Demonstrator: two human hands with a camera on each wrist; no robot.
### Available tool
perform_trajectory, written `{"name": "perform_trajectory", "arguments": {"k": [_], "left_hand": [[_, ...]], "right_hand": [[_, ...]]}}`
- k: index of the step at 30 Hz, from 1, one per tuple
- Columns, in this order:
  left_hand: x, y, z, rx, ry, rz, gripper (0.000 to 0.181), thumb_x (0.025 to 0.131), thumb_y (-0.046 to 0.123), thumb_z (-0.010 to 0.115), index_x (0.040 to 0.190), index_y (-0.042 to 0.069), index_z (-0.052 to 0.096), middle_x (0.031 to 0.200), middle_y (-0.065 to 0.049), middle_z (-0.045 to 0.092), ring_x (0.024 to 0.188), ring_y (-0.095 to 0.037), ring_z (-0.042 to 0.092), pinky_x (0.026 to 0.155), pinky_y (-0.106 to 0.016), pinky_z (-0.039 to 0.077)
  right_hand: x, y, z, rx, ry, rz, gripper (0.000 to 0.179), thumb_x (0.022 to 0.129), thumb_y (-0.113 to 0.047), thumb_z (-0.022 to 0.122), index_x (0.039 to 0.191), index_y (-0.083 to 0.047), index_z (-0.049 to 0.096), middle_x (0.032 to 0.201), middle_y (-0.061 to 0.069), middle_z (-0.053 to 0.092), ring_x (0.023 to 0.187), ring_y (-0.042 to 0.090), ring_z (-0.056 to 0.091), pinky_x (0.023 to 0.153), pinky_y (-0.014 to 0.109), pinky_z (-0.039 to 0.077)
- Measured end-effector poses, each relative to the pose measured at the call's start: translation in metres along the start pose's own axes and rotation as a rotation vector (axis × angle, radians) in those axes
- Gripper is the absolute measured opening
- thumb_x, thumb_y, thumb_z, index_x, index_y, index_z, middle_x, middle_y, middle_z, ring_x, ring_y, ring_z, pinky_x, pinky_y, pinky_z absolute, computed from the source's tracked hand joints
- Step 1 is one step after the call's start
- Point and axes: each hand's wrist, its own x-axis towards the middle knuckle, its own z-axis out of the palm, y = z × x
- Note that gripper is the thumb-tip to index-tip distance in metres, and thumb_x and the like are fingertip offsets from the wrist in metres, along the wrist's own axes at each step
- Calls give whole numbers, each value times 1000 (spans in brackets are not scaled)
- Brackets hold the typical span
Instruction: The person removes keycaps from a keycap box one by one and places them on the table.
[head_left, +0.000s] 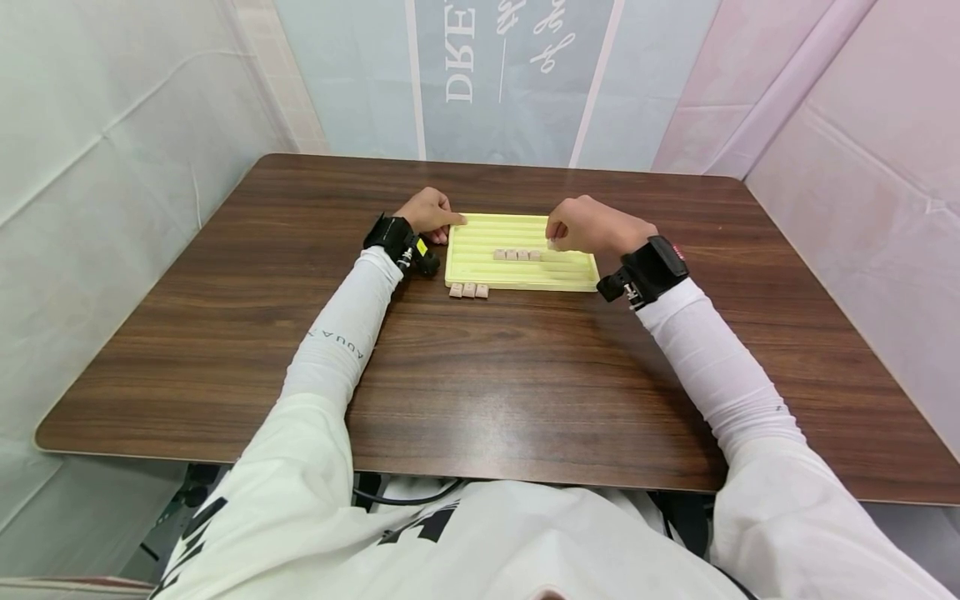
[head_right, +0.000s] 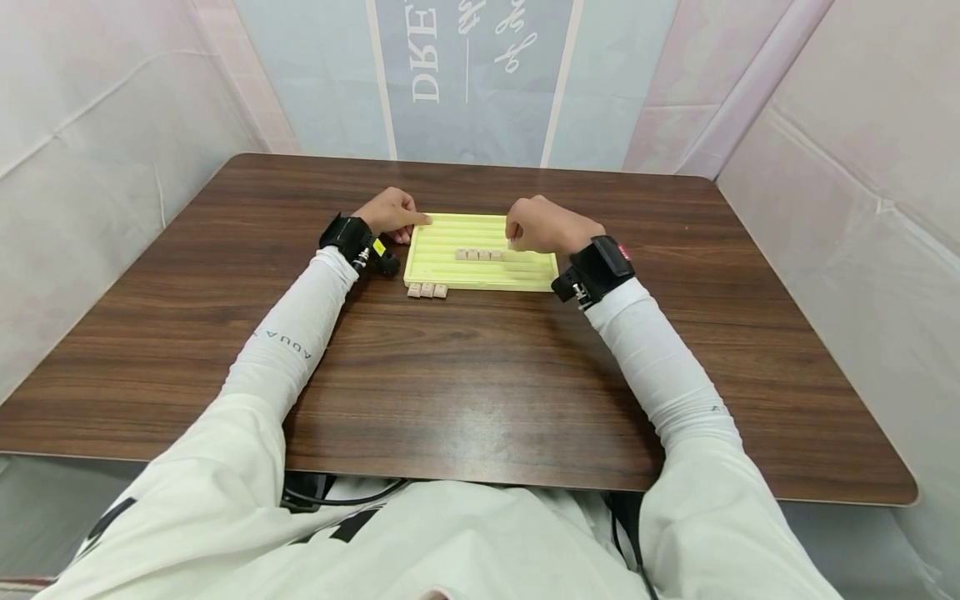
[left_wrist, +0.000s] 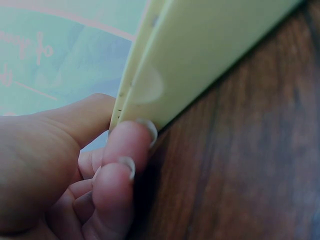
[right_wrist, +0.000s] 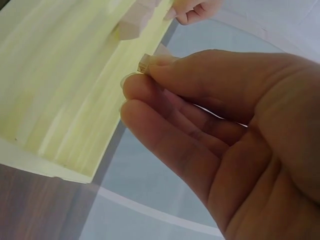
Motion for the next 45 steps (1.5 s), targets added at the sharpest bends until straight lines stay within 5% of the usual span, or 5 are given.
{"name": "perform_trajectory", "arguments": {"k": [45], "left_hand": [[-2, 3, 0, 28, 9, 11, 28, 93, 28, 64, 81, 4, 56, 57, 1, 56, 44, -8, 57, 51, -23, 53]], "right_hand": [[-44, -34, -42, -56, 39, -32, 24, 98, -18, 54, 117, -7, 64, 117, 12, 65, 112, 26, 60, 95, 39, 48]]}}
